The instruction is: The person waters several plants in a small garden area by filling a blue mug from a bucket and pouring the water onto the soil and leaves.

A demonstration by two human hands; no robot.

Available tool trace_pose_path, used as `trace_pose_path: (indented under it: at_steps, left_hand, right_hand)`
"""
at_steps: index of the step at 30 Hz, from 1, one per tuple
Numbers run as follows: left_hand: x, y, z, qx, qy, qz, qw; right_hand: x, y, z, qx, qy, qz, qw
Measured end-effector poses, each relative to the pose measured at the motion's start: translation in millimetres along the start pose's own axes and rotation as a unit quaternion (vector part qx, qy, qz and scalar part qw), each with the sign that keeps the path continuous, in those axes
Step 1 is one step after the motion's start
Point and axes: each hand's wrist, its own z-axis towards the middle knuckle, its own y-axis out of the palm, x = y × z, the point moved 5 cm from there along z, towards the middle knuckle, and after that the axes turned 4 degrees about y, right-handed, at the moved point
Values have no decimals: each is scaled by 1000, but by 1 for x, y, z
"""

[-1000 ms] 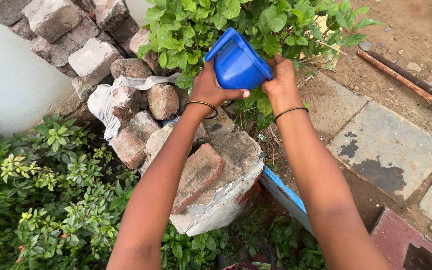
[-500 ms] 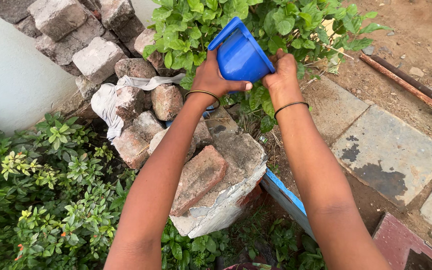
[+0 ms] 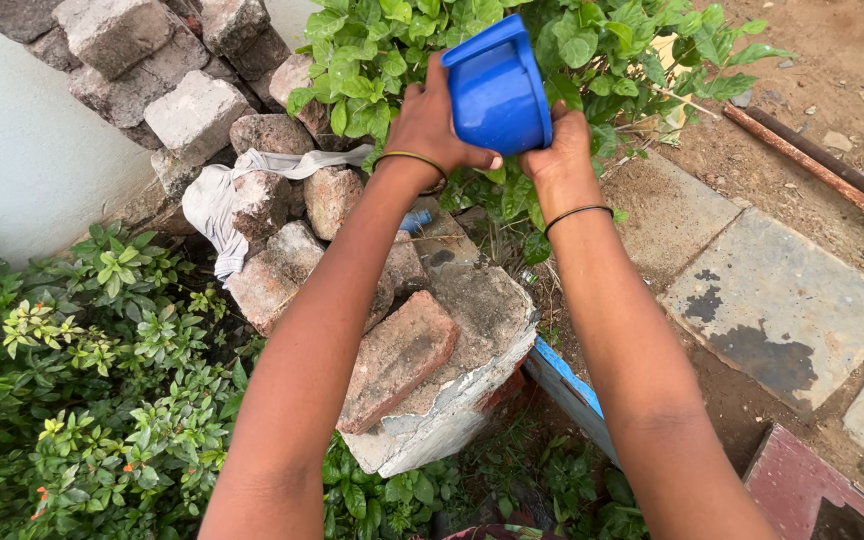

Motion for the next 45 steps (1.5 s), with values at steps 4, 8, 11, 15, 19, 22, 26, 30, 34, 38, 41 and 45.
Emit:
trace_pose_path:
  at_steps: [4,8,11,15,19,22,26,30,34,38,41,45]
  left_hand:
    - [13,-5,6,-14,-7,33,999]
    - [22,-9,4,-10,-4,59,998]
    - [28,-10,3,0,8,61,998]
    - [36,-11,3,19,20,64,998]
    - [39,-13,-1,34,23,72,997]
    - [39,-14,-8,44,32,64,996]
    - [30,-8,-21,74,21,17,997]
    - [10,17,-46,110,-56,-71,990]
    - [-9,44,-75,143,-101,-93,980]
    - [-23,38,-128,217,-72,-174,958]
    - [-41,25,-176,241,-81,-262,931]
    - [-71,16,-244,270,-90,-439,852]
  right_hand:
    - [-1,-4,14,-24,-10,40,999]
    - [-2,-4,21,-69,1,22,997]
    - [-4,-5,22,-66,2,22,998]
    - [-3,-3,21,-93,14,19,995]
    - [0,2,10,-92,25,18,995]
    - [6,8,-2,-86,34,42,995]
    - [7,15,-14,-73,46,66,994]
    - [0,16,-48,-33,44,21,998]
    - [3,13,-86,27,2,-76,997]
    - [35,32,-133,-155,-56,-231,959]
    - [82,50,-178,-239,-74,-334,909]
    - [149,67,-240,-277,-191,-554,762]
